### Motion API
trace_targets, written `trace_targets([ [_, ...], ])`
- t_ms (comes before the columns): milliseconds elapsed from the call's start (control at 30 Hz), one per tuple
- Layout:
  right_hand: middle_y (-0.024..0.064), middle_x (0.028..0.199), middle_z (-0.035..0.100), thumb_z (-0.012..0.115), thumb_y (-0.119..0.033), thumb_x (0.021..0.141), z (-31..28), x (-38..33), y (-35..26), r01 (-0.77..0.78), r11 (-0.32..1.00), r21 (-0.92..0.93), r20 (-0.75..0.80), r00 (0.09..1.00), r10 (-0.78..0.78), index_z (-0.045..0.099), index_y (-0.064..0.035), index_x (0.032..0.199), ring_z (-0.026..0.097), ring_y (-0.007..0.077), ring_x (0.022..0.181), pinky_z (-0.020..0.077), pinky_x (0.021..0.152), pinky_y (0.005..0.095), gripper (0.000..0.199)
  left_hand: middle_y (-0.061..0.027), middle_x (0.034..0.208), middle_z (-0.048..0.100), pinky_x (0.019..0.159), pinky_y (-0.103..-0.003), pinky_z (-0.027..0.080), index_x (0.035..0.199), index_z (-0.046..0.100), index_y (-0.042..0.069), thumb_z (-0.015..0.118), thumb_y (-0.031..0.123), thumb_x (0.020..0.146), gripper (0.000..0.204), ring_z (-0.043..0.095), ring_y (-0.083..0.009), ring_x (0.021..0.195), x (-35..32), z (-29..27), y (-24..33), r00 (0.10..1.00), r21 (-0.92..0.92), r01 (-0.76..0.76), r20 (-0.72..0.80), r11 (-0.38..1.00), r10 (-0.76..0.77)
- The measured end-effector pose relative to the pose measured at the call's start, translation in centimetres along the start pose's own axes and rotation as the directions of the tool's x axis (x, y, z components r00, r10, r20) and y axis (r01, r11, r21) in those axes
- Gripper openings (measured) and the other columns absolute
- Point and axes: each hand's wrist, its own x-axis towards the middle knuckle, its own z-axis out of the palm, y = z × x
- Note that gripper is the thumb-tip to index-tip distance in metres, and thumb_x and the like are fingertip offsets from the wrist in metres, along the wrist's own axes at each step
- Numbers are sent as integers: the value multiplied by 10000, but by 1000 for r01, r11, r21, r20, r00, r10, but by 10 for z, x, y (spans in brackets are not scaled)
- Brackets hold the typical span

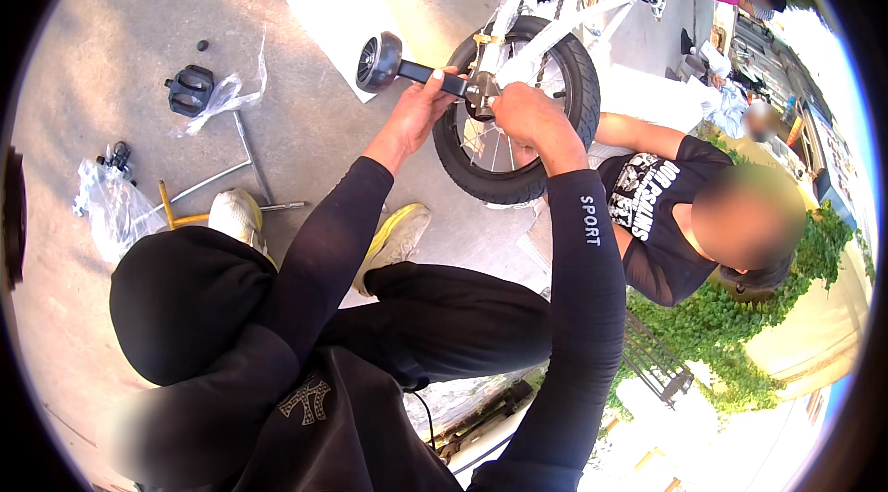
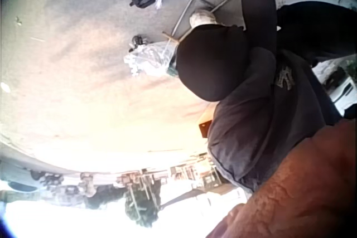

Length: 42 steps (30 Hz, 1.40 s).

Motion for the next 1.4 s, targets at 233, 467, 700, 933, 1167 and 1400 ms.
trace_targets([
  [233, 34, 564, 544, 507, -261, 969, -46, 7, -49, -153, 975, -162, 254, 948, 191, 610, -16, 690, 528, 150, 458, 467, 425, 347, 386, -37, 1358, 614, 1171, -398, 286, 1366, 548, 122, 525, 499, 1019, 513, 515, -197, 1316, -2, -4, 3, 999, 18, 27, 27, 999, -27],
  [467, 234, 721, 702, 482, -228, 987, 25, -5, -22, -143, 989, -25, -32, 989, 142, 703, 46, 877, 717, 370, 676, 556, 618, 453, 369, 6, 1259, 668, 1023, -304, 399, 1292, 619, 139, 518, 451, 1040, 414, 578, -123, 1186, -3, -2, 5, 998, 25, 45, -53, 999, -44],
  [700, 176, 673, 669, 451, -256, 1061, 183, 28, -35, -29, 912, 409, -618, 726, 300, 543, 42, 879, 705, 340, 635, 537, 603, 470, 361, -22, 1165, 682, 923, -272, 465, 1296, 623, 112, 526, 380, 1050, 376, 594, -105, 1025, 1, -4, 2, 1000, -26, 14, -26, 1000, -15],
  [933, 244, 804, 687, 478, -253, 1045, 219, 36, -47, 187, 863, 470, -737, 621, 267, 549, 11, 955, 666, 458, 783, 494, 687, 545, 288, -71, 1194, 683, 965, -315, 487, 1291, 618, 81, 537, 379, 1042, 397, 624, -157, 1069, -1, 0, 4, 998, -41, 36, -40, 999, -38],
  [1167, 253, 882, 684, 453, -336, 1039, 100, -45, -13, -100, 940, 327, -394, 889, 231, 586, -23, 1007, 637, 483, 901, 472, 785, 571, 341, -41, 1187, 692, 1007, -302, 463, 1271, 633, 83, 556, 397, 1032, 402, 625, -147, 1113, -2, 0, 4, 999, 15, -19, -34, 1000, 20],
  [1400, 131, 672, 645, 507, -337, 966, 11, -23, 5, -5, 992, -124, -120, 993, -10, 700, 20, 864, 633, 250, 589, 506, 618, 403, 419, 5, 1182, 681, 900, -238, 470, 1286, 637, 151, 549, 421, 1033, 381, 617, -91, 1043, 0, -2, -2, 998, 33, 42, -50, 999, -41],
])
